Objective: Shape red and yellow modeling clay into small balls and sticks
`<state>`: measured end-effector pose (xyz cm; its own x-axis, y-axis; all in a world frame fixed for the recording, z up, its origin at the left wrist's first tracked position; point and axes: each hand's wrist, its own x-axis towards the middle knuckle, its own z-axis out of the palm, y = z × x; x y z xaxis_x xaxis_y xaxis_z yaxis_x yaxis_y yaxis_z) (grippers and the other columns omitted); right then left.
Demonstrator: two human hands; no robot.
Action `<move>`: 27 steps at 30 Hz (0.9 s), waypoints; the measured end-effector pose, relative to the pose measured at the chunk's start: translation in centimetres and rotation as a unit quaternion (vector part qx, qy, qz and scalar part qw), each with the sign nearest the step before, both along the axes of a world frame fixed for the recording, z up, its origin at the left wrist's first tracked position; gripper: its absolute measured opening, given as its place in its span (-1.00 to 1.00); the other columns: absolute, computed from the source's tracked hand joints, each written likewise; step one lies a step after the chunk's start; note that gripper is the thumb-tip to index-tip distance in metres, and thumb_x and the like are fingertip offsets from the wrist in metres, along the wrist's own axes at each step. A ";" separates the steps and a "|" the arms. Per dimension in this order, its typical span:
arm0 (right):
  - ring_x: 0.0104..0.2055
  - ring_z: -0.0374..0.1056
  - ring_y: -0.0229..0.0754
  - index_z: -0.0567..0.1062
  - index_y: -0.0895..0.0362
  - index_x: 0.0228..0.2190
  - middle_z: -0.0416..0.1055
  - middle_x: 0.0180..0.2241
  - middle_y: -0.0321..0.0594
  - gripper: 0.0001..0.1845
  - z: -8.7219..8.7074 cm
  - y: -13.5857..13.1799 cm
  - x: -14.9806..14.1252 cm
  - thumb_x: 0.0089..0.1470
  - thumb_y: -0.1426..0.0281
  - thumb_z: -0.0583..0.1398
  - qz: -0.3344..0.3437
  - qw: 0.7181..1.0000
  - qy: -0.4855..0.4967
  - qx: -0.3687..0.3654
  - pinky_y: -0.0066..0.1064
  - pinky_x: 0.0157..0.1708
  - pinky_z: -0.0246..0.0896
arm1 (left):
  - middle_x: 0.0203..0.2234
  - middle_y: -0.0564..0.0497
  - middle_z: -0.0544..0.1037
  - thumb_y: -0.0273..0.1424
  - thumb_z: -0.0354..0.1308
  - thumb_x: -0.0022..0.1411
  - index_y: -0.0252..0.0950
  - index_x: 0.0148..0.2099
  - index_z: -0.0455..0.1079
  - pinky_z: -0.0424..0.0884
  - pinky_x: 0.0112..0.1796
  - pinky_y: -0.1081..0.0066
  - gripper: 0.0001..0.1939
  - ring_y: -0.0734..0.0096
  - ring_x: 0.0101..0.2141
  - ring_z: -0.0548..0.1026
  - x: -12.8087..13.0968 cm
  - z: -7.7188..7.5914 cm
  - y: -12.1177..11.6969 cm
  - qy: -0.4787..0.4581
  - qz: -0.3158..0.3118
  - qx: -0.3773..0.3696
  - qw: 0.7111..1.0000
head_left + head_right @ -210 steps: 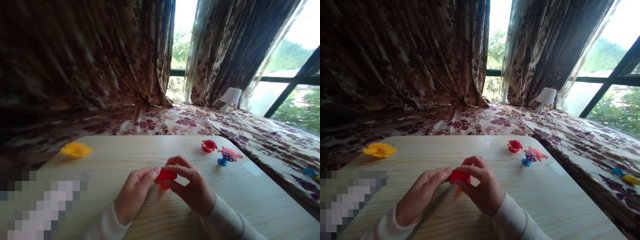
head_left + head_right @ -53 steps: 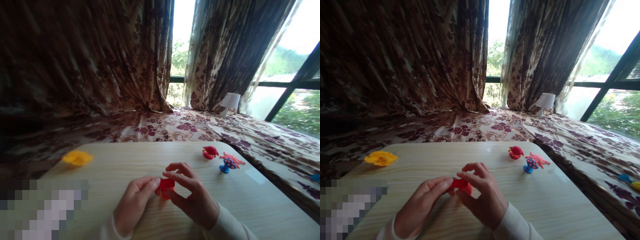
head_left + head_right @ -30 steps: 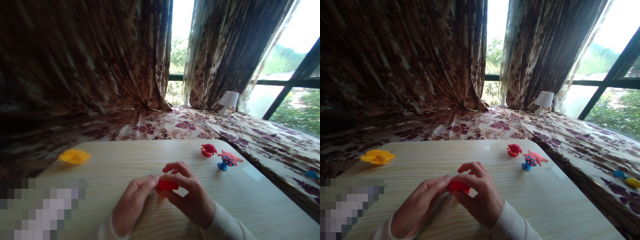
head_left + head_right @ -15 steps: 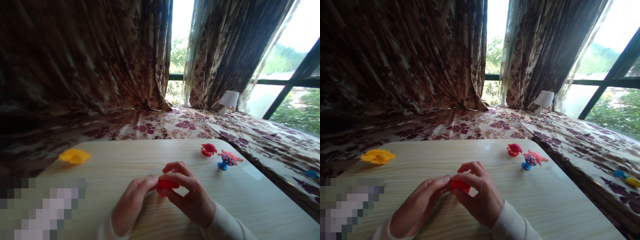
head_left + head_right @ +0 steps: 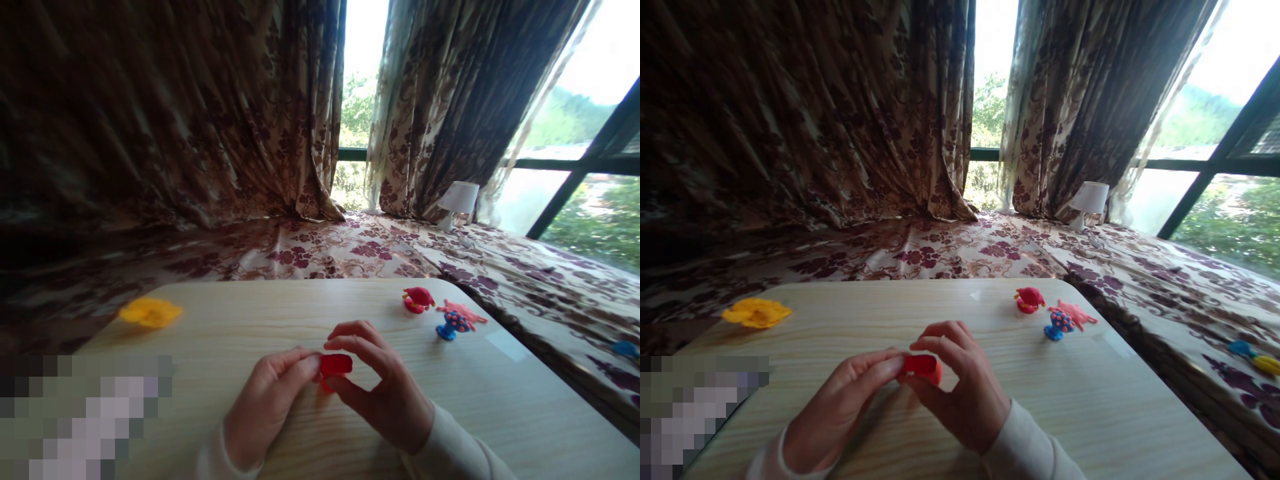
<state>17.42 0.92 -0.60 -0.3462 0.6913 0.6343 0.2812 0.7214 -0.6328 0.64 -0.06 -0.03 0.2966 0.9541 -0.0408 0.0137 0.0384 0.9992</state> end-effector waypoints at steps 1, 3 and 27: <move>-0.17 0.30 -0.15 0.47 0.09 -0.26 0.37 -0.25 -0.14 -0.79 0.0 0.0 0.0 -0.02 0.48 0.22 -0.003 1.000 -0.001 -0.001 -0.31 -0.16 0.27 | -0.40 -0.04 0.56 -0.23 0.04 0.17 -0.34 -0.24 0.53 0.29 -0.13 0.34 -0.66 0.29 -0.27 0.43 0.0 -0.1 0.0 0.002 0.004 -0.004 1.000; -0.18 0.31 -0.17 0.49 0.08 -0.31 0.37 -0.26 -0.16 -0.84 0.1 0.0 0.1 -0.01 0.51 0.21 -0.005 1.000 -0.009 -0.007 -0.33 -0.16 0.26 | -0.41 -0.03 0.56 -0.22 0.05 0.16 -0.34 -0.24 0.52 0.30 -0.17 0.37 -0.67 0.30 -0.29 0.42 -0.1 -0.2 0.1 0.000 0.004 -0.012 1.000; -0.13 0.32 -0.16 0.49 0.09 -0.35 0.35 -0.20 -0.15 -0.87 0.2 0.3 0.5 -0.02 0.50 0.21 -0.021 0.999 -0.031 -0.016 -0.34 -0.12 0.27 | -0.46 0.01 0.56 -0.22 0.14 0.07 -0.33 -0.34 0.52 0.30 -0.27 0.45 -0.73 0.37 -0.36 0.42 -0.1 -0.1 0.2 0.000 0.041 -0.019 0.999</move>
